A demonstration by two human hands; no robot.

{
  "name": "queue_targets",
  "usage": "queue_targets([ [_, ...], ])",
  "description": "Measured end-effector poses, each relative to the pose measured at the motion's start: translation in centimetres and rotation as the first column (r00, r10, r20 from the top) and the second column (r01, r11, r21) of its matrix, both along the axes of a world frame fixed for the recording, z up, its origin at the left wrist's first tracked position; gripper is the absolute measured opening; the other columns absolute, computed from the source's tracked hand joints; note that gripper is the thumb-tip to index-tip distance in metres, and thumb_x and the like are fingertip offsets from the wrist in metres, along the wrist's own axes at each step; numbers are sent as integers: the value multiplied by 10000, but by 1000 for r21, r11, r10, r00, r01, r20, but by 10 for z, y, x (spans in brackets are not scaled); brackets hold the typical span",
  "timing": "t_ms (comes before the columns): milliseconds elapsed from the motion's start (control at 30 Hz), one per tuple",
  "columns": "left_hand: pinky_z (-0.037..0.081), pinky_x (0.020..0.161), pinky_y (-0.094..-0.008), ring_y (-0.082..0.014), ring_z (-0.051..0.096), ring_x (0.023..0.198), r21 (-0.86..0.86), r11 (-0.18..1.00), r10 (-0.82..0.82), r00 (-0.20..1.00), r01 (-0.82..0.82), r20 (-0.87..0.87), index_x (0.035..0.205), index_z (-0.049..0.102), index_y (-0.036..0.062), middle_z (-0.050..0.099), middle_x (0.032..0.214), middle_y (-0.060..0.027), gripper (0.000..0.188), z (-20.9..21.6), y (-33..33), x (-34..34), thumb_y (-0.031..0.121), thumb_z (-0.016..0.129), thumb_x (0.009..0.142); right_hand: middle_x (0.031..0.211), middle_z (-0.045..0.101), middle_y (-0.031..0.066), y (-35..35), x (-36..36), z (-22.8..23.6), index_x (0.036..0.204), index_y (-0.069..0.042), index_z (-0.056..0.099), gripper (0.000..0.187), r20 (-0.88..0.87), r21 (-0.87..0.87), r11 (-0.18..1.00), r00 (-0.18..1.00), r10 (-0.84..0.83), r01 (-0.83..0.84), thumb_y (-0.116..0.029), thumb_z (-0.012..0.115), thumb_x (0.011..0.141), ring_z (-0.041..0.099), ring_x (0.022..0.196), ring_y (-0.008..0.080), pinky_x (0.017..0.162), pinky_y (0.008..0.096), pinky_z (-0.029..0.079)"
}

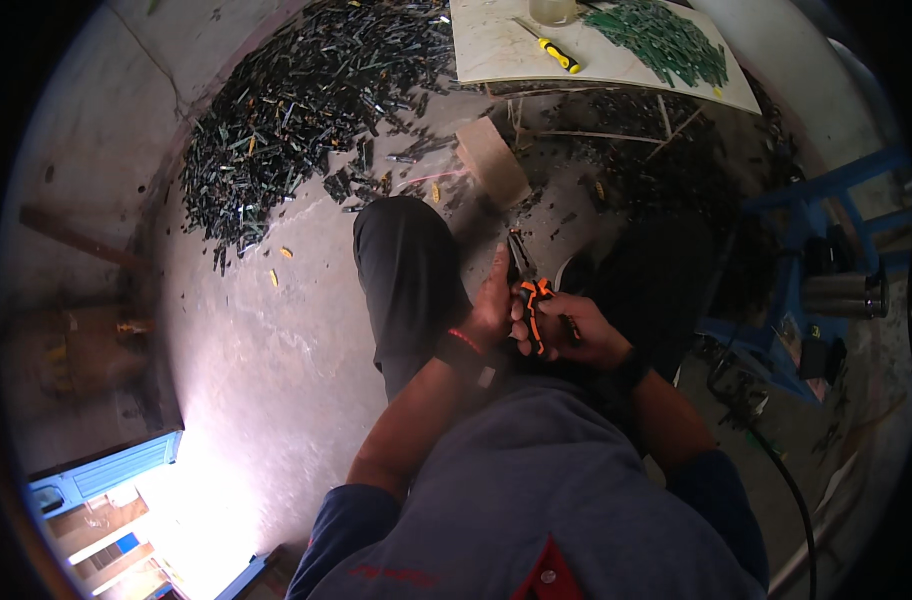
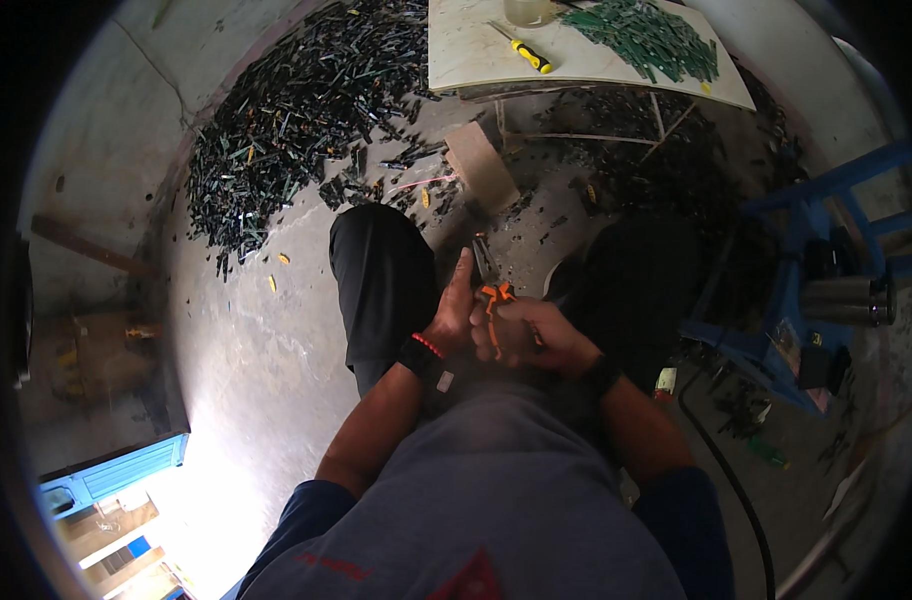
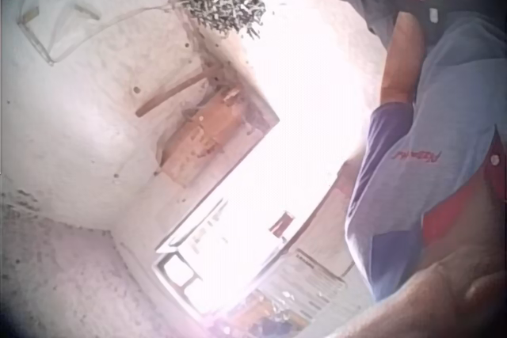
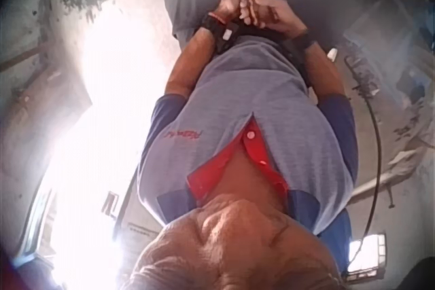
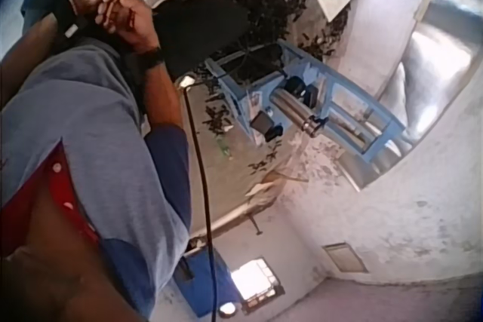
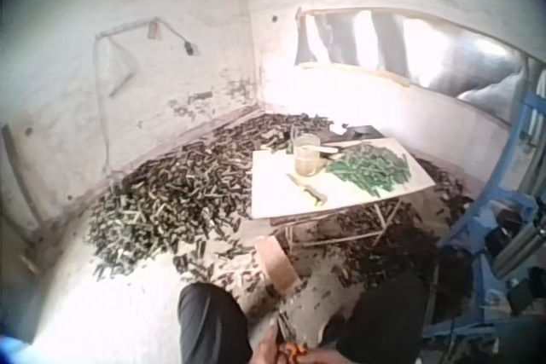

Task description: The person is sitting on the floor and using pliers to strip components from small electronic parts. The person holds the parts with one hand and uses the pliers with the other to remove pieces, which fall onto the floor.

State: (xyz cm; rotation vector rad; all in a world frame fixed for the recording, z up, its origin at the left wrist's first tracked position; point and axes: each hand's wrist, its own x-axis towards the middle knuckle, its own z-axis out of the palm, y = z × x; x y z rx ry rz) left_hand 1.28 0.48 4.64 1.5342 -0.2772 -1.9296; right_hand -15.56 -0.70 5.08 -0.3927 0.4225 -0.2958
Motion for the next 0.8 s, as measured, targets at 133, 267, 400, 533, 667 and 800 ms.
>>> queue_targets([
  [133, 368, 322, -284, -155, 418, 323, -108, 994, 31, 999, -28, 22, 568, 418, 110, 437, 469, -32, 709, -9, 2, -5, 738, 252, 850, 934, 643, 106, 6, 6, 1, 1097, -19, 556, 354, -15, 101, 994, 999, -48, 50, -299, 449, 908, 632, 785, 236, 564, 282, 468],
  [267, 365, 317, -274, -150, 430, 325, -91, 991, 102, 995, -102, -4, 528, 424, 124, 439, 458, -27, 717, -14, 0, -10, 747, 261, 843, 931, 636, 110, 10, 10, -3, 1076, -30, 552, 337, 35, 169, 983, 996, -84, 77, -304, 444, 912, 636, 786, 238, 540, 264, 457],
  [400, 336, 310, -247, -122, 416, 331, -1, 999, 38, 998, -38, -43, 589, 475, 118, 453, 466, -9, 686, 0, 0, -5, 720, 287, 861, 919, 612, 125, 14, 14, -7, 1059, -33, 533, 324, 14, 239, 966, 995, -103, 97, -302, 413, 925, 646, 783, 249, 477, 247, 443],
  [533, 309, 296, -226, -85, 397, 333, -135, 987, 85, 996, -84, -4, 721, 535, 95, 465, 480, 14, 644, -8, 0, -9, 683, 324, 879, 931, 644, 100, 14, 15, -2, 1057, -48, 568, 313, 109, 218, 974, 990, -89, 64, -289, 397, 955, 647, 800, 231, 609, 243, 470],
  [667, 307, 298, -218, -66, 400, 341, -184, 980, 78, 997, -79, -13, 797, 559, 82, 465, 482, 24, 631, -18, 0, -10, 669, 342, 885, 966, 636, 125, 19, 15, -3, 1060, -39, 557, 323, 106, 239, 966, 986, -127, 98, -293, 385, 959, 655, 807, 252, 541, 232, 453],
  [800, 305, 302, -217, -71, 401, 344, -164, 981, 96, 993, -105, -63, 799, 561, 81, 467, 485, 23, 622, -14, 1, -11, 661, 353, 887, 971, 615, 166, 21, 13, 1, 1075, -5, 523, 351, 98, 319, 938, 980, -171, 132, -300, 373, 960, 661, 830, 303, 373, 212, 417],
])
